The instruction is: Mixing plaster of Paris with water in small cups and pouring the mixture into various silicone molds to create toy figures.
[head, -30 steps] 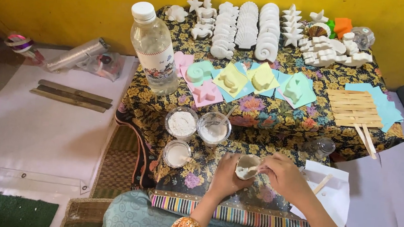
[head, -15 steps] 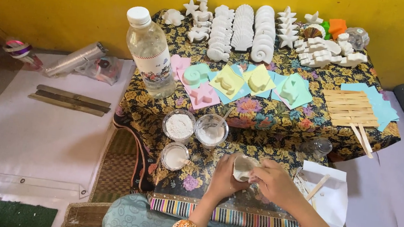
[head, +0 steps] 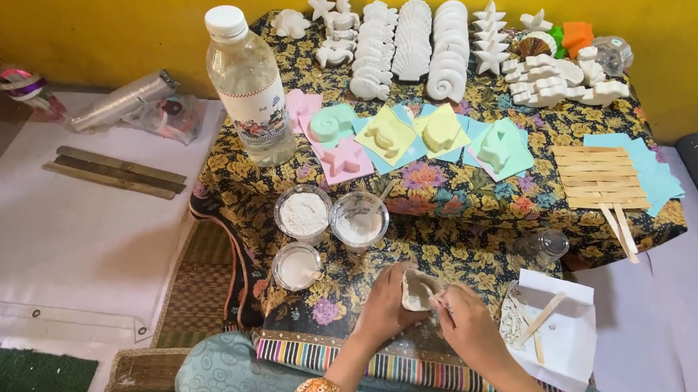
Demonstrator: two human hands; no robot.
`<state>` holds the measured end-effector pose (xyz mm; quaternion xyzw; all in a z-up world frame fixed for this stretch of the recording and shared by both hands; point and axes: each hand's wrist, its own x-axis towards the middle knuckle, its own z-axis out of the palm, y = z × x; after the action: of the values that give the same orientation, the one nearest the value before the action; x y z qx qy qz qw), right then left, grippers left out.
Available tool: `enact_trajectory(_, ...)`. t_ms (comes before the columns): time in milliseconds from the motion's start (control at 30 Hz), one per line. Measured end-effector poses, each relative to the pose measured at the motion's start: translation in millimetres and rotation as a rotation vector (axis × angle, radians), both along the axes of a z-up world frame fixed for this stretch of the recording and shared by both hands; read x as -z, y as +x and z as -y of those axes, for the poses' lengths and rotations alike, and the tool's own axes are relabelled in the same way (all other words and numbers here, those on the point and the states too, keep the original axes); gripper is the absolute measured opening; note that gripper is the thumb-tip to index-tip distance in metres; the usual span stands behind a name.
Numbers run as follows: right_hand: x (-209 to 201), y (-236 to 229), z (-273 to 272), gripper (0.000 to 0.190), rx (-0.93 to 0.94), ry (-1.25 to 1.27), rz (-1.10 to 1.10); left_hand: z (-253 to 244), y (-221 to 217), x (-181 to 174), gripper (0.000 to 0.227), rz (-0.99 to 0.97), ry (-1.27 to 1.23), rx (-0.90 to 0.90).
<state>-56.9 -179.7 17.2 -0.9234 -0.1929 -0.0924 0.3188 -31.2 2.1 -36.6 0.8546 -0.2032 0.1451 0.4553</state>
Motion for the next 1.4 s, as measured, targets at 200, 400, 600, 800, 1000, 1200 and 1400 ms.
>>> enact_trajectory(200,6.6,-24.2,-20.2,0.014,0.234,0.223,-0.024,-1.4,-2.6,-2.0,0.086,-0.027,-0.039,0.031)
enact_trajectory(400,13.2,3.6,-20.5,0.021,0.133,0.168,0.153,-5.1,-1.7,-14.7,0.091,-0.203,-0.168,0.121)
enact_trajectory(600,-47.6,13.5,-19.1,0.029,-0.17,0.059,0.194,-11.1,2.2,-16.3,0.094,-0.458,-0.171,0.158)
enact_trajectory(800,-65.6,6.3,12.7,0.021,-0.228,-0.042,0.106,-12.5,0.6,-28.8,0.091,-0.4,-0.237,0.16)
enact_trajectory(1000,-30.0,22.5,-7.2,0.03,-0.186,0.028,0.212,-10.4,4.9,-13.9,0.092,-0.382,-0.216,0.17)
enact_trajectory(1200,-37.1,22.2,-9.7,0.032,-0.034,0.046,0.326,-10.9,2.0,-24.2,0.091,-0.414,-0.245,0.177)
enact_trajectory(1400,-32.6,12.0,-27.5,0.028,-0.113,0.145,0.25,-11.4,2.1,-23.1,0.09,-0.398,-0.265,0.182)
